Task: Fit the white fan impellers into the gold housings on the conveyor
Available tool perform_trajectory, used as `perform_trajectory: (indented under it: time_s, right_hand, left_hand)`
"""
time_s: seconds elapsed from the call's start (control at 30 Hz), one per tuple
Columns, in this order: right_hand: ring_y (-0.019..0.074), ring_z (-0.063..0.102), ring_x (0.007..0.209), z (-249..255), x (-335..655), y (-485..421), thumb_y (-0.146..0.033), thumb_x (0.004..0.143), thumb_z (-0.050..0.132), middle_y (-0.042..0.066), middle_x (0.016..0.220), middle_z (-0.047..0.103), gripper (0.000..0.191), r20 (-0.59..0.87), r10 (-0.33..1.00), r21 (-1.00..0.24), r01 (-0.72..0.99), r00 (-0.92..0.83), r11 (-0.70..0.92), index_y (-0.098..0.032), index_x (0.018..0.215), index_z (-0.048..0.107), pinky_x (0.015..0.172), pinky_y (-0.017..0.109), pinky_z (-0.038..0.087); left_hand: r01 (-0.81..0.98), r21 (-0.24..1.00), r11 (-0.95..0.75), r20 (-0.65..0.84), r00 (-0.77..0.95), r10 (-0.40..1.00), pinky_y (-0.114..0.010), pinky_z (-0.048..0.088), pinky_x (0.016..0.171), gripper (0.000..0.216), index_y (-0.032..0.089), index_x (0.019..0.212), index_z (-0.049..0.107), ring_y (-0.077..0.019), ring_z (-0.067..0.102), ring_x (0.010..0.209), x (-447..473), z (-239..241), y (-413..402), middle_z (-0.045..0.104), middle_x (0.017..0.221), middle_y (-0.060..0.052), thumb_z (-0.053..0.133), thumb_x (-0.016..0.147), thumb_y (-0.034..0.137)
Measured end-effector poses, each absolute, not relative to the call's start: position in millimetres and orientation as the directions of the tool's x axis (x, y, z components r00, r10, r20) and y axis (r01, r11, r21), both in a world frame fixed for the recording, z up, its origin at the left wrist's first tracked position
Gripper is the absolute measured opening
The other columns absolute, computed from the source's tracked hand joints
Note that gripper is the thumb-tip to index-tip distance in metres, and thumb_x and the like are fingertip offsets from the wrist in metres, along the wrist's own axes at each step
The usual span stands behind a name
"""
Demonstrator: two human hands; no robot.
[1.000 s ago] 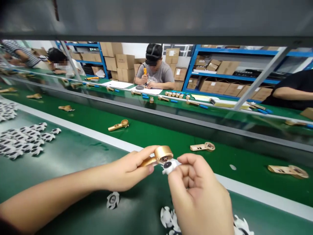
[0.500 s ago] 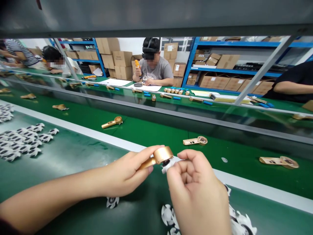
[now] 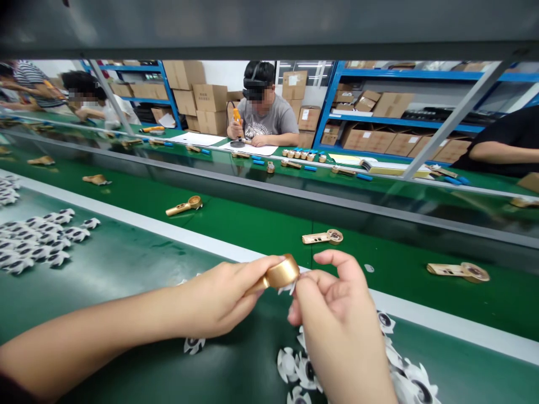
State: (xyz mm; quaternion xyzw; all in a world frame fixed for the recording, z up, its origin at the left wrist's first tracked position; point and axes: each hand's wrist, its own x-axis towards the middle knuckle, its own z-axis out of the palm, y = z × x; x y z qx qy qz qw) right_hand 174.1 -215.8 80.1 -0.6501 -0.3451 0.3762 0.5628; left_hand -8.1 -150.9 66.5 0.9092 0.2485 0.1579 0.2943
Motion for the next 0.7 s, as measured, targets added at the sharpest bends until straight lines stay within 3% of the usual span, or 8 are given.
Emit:
perform_trajectory:
  time_s: [0.1, 0.17, 0.23, 0.3, 0.43, 0.53, 0.7]
  right_hand:
    - [0.0127, 0.044, 0.044, 76.7, 178.0, -210.2, -0.032, 0.074, 0.064, -0.011, 0.044, 0.045, 0.044, -0.234, 0.902, -0.968, -0.171, 0.362, -0.183, -0.025, 0.113, 0.044, 0.051, 0.024, 0.045]
    - [0.0119, 0.045, 0.047, 69.9, 174.8, -206.3, -0.041, 0.079, 0.057, -0.010, 0.053, 0.047, 0.041, -0.281, 0.930, -0.953, -0.180, 0.238, -0.242, -0.023, 0.113, 0.044, 0.055, 0.026, 0.048]
    - [0.0131, 0.051, 0.051, 56.2, 163.4, -204.3, -0.049, 0.085, 0.047, -0.004, 0.065, 0.055, 0.038, -0.299, 0.947, -0.953, -0.086, 0.116, -0.291, -0.022, 0.112, 0.044, 0.057, 0.030, 0.050]
    - [0.0164, 0.056, 0.054, 35.9, 144.9, -206.4, -0.048, 0.087, 0.045, 0.000, 0.071, 0.060, 0.036, -0.309, 0.951, -0.949, 0.058, 0.013, -0.310, -0.020, 0.108, 0.051, 0.054, 0.031, 0.047]
    - [0.0193, 0.057, 0.067, -4.3, 109.2, -219.7, -0.030, 0.081, 0.059, 0.006, 0.081, 0.064, 0.019, -0.208, 0.968, -0.924, 0.351, -0.139, -0.149, -0.019, 0.093, 0.070, 0.066, 0.034, 0.044]
    - [0.0214, 0.059, 0.081, -18.7, 96.8, -227.8, -0.019, 0.084, 0.055, 0.008, 0.098, 0.065, 0.024, -0.112, 0.971, -0.878, 0.479, -0.212, 0.003, -0.020, 0.097, 0.074, 0.078, 0.036, 0.043]
    - [0.0201, 0.061, 0.080, -23.8, 86.5, -231.5, -0.014, 0.085, 0.054, 0.005, 0.089, 0.066, 0.021, -0.062, 0.964, -0.811, 0.576, -0.257, 0.101, -0.022, 0.084, 0.073, 0.075, 0.031, 0.042]
  left_hand:
    - [0.335, 0.580, -0.743, 0.153, 0.851, 0.503, -0.032, 0.054, 0.090, 0.057, 0.025, 0.156, 0.024, -0.0235, 0.070, 0.108, -7.7, 67.7, -145.9, 0.067, 0.131, -0.011, 0.037, 0.101, 0.020]
    - [0.377, 0.527, -0.762, 0.128, 0.851, 0.510, -0.030, 0.053, 0.094, 0.054, 0.029, 0.155, 0.024, -0.0214, 0.068, 0.115, -9.8, 70.2, -133.0, 0.066, 0.136, -0.007, 0.038, 0.103, 0.025]
    - [0.501, 0.425, -0.754, 0.070, 0.812, 0.579, -0.030, 0.053, 0.096, 0.056, 0.035, 0.156, 0.024, -0.0211, 0.066, 0.119, -15.4, 69.8, -110.8, 0.064, 0.138, -0.004, 0.043, 0.104, 0.035]
    - [0.648, 0.324, -0.690, 0.036, 0.720, 0.693, -0.038, 0.053, 0.097, 0.061, 0.032, 0.157, 0.024, -0.0260, 0.064, 0.120, -24.7, 62.3, -82.8, 0.064, 0.137, -0.008, 0.048, 0.102, 0.040]
    - [0.845, 0.194, -0.499, -0.014, 0.511, 0.860, -0.051, 0.055, 0.095, 0.046, 0.018, 0.141, 0.051, -0.0279, 0.064, 0.114, -47.0, 29.9, -35.5, 0.062, 0.131, -0.013, 0.058, 0.099, 0.035]
    - [0.903, 0.146, -0.405, -0.032, 0.413, 0.910, -0.049, 0.056, 0.094, 0.039, 0.017, 0.130, 0.059, -0.0265, 0.064, 0.113, -58.3, 11.6, -22.0, 0.061, 0.131, -0.012, 0.063, 0.096, 0.035]
    - [0.915, 0.139, -0.378, 0.015, 0.380, 0.925, -0.052, 0.054, 0.097, 0.042, 0.017, 0.133, 0.057, -0.0284, 0.062, 0.117, -49.8, 20.5, -28.7, 0.058, 0.136, -0.013, 0.063, 0.096, 0.036]
